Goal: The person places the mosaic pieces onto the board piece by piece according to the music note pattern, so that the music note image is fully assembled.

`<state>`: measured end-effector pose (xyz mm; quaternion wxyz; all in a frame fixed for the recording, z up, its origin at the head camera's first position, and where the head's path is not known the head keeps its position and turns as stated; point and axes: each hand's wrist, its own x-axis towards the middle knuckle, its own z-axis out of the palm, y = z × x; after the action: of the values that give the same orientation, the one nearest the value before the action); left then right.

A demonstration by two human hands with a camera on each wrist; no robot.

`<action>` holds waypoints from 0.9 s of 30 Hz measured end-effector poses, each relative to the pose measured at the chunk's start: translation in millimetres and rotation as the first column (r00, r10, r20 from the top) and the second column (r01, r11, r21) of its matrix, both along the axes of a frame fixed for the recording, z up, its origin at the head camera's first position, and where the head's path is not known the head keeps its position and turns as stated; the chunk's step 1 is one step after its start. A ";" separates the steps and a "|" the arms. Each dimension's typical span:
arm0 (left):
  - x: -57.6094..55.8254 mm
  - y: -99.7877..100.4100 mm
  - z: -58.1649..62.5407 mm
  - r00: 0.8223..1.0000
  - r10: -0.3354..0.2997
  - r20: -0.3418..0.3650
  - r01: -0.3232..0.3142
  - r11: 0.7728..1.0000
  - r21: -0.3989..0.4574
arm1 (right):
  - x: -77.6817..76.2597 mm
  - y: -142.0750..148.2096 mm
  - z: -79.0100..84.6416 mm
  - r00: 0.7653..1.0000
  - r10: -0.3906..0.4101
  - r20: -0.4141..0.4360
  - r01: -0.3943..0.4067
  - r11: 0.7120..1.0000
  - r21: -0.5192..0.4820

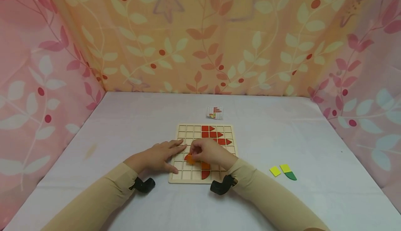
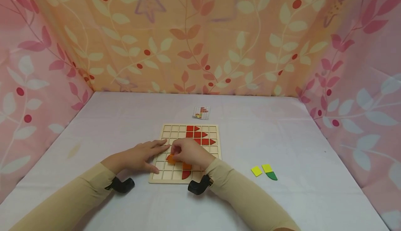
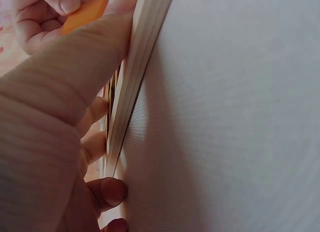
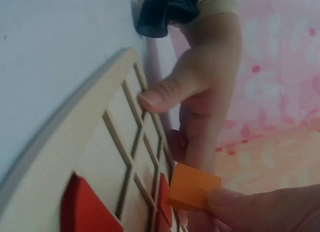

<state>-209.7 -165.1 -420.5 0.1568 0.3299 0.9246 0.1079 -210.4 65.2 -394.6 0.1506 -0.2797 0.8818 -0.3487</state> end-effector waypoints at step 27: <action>-0.8 -1.5 -3.8 1.000 -0.009 -0.020 0.009 1.000 0.011 | 4.5 -18.7 -7.4 0.998 0.046 -0.038 -0.041 0.991 0.129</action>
<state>-210.5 -166.7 -424.2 0.1462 0.3360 0.9240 0.1090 -205.9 46.4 -402.0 0.1578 -0.2957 0.8990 -0.2819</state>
